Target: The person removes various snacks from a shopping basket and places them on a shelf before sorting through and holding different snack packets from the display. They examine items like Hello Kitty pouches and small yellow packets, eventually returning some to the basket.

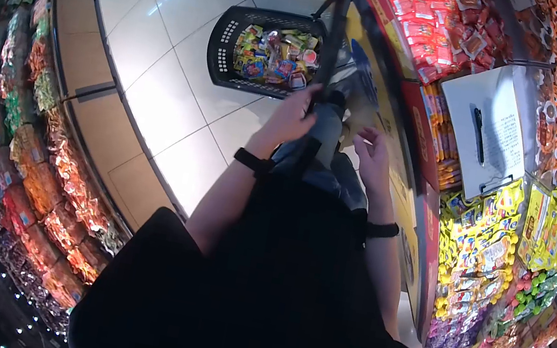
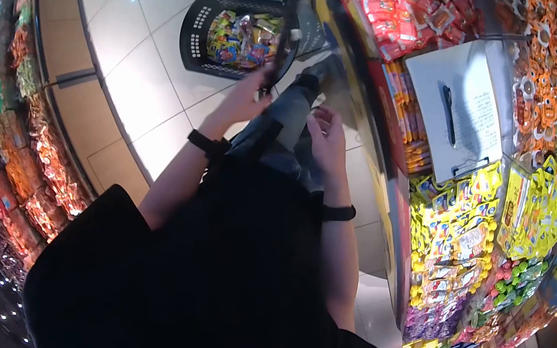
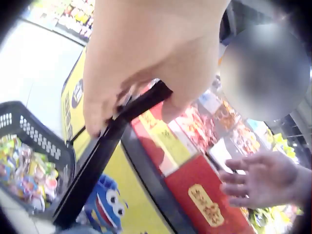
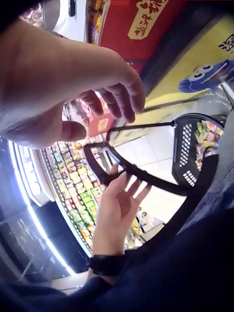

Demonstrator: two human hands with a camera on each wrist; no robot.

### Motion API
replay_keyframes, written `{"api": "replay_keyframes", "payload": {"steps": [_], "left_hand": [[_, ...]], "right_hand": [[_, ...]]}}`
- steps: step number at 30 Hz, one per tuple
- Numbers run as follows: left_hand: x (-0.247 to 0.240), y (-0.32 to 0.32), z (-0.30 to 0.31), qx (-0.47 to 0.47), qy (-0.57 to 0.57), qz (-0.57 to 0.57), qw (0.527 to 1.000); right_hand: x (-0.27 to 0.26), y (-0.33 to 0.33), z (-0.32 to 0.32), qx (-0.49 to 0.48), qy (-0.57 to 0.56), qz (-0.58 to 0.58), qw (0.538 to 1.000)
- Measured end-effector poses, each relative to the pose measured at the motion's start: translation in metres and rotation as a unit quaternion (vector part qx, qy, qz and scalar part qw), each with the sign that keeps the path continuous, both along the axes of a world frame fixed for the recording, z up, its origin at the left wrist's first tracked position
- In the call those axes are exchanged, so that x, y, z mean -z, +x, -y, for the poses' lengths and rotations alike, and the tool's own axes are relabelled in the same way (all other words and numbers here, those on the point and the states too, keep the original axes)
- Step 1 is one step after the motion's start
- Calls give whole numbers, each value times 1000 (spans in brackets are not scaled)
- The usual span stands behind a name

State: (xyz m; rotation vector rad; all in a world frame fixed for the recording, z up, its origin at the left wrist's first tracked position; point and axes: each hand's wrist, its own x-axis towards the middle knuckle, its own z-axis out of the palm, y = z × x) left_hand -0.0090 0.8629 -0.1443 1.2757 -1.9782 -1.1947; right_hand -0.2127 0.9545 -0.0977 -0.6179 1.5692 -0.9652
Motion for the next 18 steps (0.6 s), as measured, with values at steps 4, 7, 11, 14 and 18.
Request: {"api": "replay_keyframes", "payload": {"steps": [4, 7, 11, 14, 18], "left_hand": [[-2, 7, -40, 109, 286, 76, 949], [21, 31, -60, 253, 229, 184, 922], [40, 99, -66, 97, 316, 131, 935], [51, 168, -62, -54, 357, 51, 931], [90, 282, -50, -104, 378, 38, 919]], "right_hand": [[14, 36, -6, -39, -35, -26, 998], [14, 58, 5, -36, -2, -109, 993], [40, 77, 16, -89, 44, -171, 980], [46, 112, 32, -157, 131, -162, 965], [82, 161, 66, -211, 21, -401, 891]]}}
